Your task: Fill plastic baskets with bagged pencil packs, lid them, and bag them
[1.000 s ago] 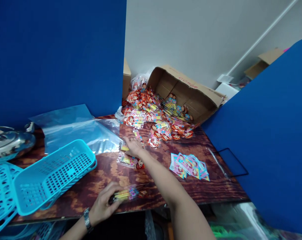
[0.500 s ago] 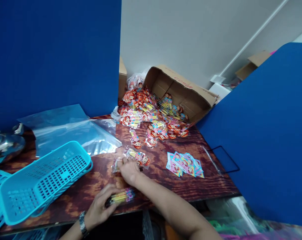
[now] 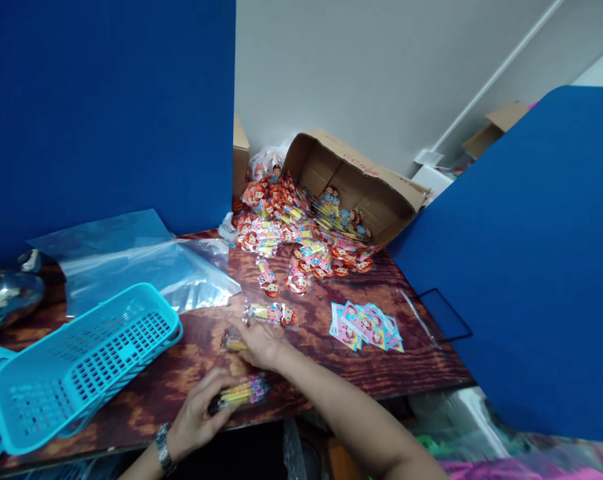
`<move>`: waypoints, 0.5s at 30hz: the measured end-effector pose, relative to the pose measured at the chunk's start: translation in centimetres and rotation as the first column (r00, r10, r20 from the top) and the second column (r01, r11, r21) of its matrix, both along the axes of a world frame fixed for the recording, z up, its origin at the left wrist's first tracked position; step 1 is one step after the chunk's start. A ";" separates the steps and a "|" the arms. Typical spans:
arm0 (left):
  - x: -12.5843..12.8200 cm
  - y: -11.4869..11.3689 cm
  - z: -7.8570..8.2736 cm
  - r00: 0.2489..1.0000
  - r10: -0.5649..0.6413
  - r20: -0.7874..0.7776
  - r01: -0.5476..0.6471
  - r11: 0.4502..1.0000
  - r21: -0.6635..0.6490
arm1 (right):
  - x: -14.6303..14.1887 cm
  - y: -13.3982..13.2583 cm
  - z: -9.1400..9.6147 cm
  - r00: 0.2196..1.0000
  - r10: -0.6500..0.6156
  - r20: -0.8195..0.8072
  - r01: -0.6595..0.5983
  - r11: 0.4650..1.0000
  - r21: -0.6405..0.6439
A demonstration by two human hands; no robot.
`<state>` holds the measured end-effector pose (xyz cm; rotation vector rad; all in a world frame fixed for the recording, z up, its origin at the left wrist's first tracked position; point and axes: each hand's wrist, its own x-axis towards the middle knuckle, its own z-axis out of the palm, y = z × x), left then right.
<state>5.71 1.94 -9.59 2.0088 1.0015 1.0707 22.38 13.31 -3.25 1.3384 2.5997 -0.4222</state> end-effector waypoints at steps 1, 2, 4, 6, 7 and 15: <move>0.0 0.0 0.0 1.000 0.000 -0.001 0.000 1.000 0.000 | 0.5 0.7 0.2 1.000 0.008 -0.009 -0.008 0.999 -0.031; 0.0 0.0 -0.1 1.000 0.001 -0.001 -0.001 1.000 0.001 | 1.1 1.4 0.4 1.000 0.012 -0.009 -0.013 0.999 -0.053; 0.0 0.0 -0.1 1.000 0.005 0.003 -0.005 1.000 0.009 | 2.2 2.9 0.9 1.000 0.010 0.007 -0.009 0.999 -0.053; 0.0 0.0 -0.2 1.000 0.004 0.004 -0.004 1.000 0.014 | 2.9 3.7 1.0 1.000 -0.001 0.022 0.001 1.000 -0.016; 0.0 0.0 -0.2 1.000 0.001 0.001 -0.001 1.000 0.012 | 3.1 3.9 1.0 1.000 -0.007 0.029 0.007 1.000 0.000; 0.0 0.1 -0.2 1.000 0.002 -0.024 -0.003 1.000 -0.005 | 2.6 4.4 0.0 0.992 -0.074 0.101 0.075 0.997 -0.007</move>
